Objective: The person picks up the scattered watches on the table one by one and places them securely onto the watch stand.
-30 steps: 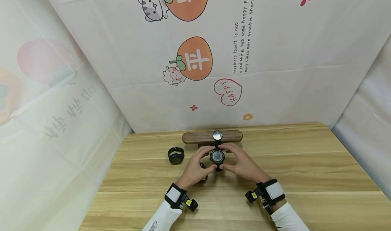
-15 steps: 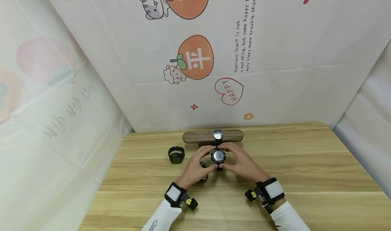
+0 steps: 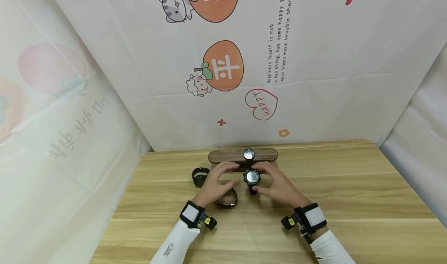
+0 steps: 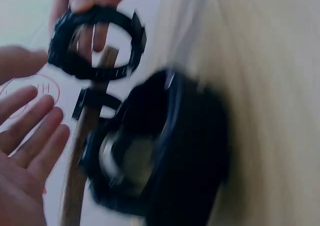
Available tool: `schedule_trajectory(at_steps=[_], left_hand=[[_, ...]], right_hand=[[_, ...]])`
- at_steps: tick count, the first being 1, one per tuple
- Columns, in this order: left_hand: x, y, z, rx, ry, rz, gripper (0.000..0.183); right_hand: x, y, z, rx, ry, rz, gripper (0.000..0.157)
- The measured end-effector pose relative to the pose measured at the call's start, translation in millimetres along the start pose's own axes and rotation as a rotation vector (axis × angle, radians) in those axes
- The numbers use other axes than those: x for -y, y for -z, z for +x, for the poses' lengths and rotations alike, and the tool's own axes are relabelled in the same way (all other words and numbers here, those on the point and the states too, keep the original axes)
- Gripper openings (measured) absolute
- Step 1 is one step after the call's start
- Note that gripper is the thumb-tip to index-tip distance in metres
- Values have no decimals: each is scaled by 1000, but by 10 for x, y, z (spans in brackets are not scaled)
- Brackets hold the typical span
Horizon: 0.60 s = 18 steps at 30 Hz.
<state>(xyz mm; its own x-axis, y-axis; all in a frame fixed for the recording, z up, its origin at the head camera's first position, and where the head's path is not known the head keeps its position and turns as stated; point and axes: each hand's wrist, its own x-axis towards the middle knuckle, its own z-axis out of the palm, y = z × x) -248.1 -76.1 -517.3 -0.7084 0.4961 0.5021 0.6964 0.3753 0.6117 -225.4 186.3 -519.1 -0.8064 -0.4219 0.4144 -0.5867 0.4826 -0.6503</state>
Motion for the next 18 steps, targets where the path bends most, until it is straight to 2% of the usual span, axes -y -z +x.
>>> schedule_trajectory(at_steps=[6,10,13,18], left_hand=[[223,236,116,-193,-72,199,30],[372,347,147,-293,-77,296,31],[464,398,139,-314,-58,329,37],[588,425,120,-267,16,335,47]], right_hand=[[-49,74,0,-31,-2,-30,63],[-89,129,-10,-48,9,-27,63],[-118,166,-26,-56,3,-25,63],[-166,227,-60,-82,-29,-25,64]])
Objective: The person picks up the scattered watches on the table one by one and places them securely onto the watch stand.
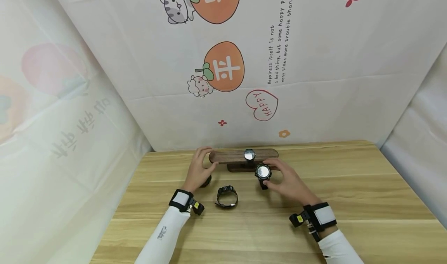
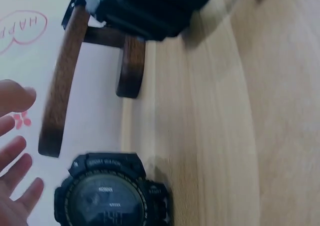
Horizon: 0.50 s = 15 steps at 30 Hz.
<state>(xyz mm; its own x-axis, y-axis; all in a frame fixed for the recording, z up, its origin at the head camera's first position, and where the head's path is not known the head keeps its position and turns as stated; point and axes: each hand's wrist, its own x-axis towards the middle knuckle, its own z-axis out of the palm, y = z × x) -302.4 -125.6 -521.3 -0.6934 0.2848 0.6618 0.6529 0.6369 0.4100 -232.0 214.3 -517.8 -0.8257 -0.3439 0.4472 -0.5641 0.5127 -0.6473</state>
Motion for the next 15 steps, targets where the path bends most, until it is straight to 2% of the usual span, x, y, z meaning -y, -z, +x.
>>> schedule_trajectory(at_steps=[7,11,15], left_hand=[[66,3,-11,95,96,-39,53],[79,3,-10,132,144,-63,48],[90,0,-10,157,165,-100,42]], right_hand=[[-109,102,-63,-24,-50,-17,68],[-177,185,-84,-57,-49,-25,68],[-229,278,-102,-84,-40,-24,67]])
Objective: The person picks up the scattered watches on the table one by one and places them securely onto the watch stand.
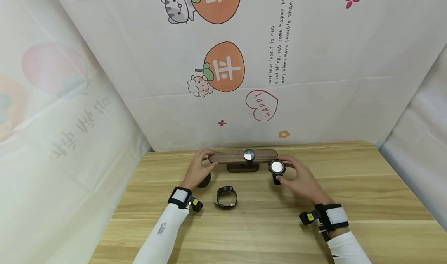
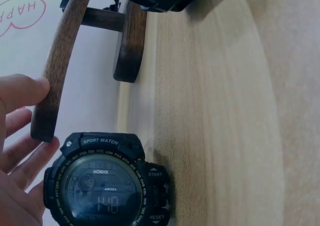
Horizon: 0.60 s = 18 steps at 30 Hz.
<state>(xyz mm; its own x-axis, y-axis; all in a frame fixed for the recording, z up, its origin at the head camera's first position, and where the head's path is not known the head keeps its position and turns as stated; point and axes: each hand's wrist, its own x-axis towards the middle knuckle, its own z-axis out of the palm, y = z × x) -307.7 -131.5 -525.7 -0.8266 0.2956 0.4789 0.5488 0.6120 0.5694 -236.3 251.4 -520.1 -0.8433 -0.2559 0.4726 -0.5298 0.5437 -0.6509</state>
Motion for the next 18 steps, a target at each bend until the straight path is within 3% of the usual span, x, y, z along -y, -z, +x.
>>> schedule_trajectory(at_steps=[10,18], left_hand=[[32,25,-2,28,11,-46,43],[60,11,-6,15,-8,-56,44]], right_hand=[[-105,164,-3,-50,-7,-37,69],[-185,204,49,-40,-16,-31,67]])
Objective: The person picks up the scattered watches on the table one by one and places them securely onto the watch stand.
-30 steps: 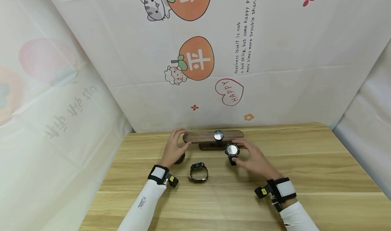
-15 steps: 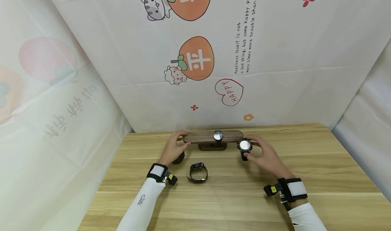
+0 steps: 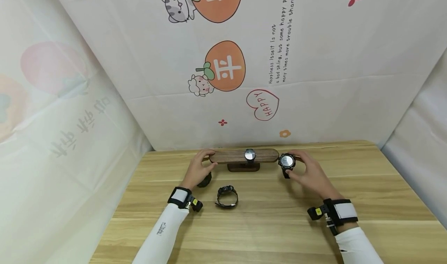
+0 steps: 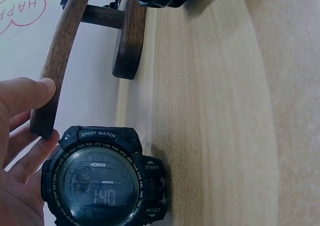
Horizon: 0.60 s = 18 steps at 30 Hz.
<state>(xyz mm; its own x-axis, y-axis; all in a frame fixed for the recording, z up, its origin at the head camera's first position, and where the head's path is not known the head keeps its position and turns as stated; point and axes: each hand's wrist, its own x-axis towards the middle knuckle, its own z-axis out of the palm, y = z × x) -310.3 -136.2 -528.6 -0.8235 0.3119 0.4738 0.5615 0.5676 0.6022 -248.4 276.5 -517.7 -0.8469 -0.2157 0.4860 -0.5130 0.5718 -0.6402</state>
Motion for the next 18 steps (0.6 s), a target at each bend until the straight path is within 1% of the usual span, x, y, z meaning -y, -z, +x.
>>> schedule_trajectory(at_steps=[7,14,18], left_hand=[[-3,-4,4,4,1,-12,43],[9,6,0,2,-10,-17,43],[20,8,-1,9,2,-28,43]], right_hand=[[-44,10,41,4,0,-8,69],[-113,3,88,14,-8,-8,68],[-135,-5,113,23,-15,-12,67]])
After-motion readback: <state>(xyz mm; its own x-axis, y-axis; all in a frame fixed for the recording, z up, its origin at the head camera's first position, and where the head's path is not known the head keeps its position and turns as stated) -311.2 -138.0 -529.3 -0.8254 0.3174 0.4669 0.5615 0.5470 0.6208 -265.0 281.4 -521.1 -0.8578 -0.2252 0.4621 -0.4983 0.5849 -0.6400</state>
